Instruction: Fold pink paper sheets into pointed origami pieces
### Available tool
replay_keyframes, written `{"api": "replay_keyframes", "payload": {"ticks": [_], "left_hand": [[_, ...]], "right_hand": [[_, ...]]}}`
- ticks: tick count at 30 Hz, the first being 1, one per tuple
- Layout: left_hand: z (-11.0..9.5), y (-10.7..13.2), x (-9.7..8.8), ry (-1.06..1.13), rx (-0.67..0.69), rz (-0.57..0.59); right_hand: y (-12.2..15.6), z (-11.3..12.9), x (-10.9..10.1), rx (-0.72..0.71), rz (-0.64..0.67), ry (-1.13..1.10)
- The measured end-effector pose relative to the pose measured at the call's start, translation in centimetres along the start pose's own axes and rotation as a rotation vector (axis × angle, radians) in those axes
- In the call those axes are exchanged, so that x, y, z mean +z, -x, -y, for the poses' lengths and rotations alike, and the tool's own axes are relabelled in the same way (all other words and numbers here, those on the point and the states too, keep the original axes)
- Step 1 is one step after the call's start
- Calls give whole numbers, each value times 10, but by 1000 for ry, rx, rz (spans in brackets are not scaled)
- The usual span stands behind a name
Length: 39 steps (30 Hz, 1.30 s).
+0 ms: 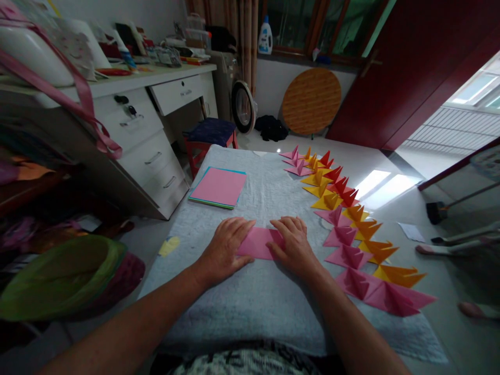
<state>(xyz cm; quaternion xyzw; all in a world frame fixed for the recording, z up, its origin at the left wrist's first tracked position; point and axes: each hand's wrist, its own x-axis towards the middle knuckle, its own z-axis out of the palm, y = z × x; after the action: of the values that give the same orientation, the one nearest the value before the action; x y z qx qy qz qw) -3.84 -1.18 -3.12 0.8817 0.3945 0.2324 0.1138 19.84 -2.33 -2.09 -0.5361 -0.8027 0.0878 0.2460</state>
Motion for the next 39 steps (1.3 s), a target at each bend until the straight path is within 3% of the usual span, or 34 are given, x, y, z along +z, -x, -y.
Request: {"api": "replay_keyframes", "payload": {"ticks": [4,10,14,22,29,33,36,39], "left_hand": [[-3,-1,-2,55,-3,31],[-4,-2,-2,-21,-229,-4],[-6,-2,-3,-30,-268,22],[-12,-1,-2,53,-166,-67],[-17,-1,-5,202,-99,-223],[-15,0,-12,146,-12,-287],[-14,-1,-16,91,119,-277],[-12,-4,-18,37,161,-295]], "right_hand": [[0,4,-1,-19,16,-1],[2,3,0,92,14,98],[2,-1,2,115,-38,91],[2,1,0,-31,-83,-25],[4,7,-10,-194,-202,-49],[7,11,-15,-172,-256,-27],[10,11,-15,-155,-303,-10],[12,12,-16,-197,-395,7]]}}
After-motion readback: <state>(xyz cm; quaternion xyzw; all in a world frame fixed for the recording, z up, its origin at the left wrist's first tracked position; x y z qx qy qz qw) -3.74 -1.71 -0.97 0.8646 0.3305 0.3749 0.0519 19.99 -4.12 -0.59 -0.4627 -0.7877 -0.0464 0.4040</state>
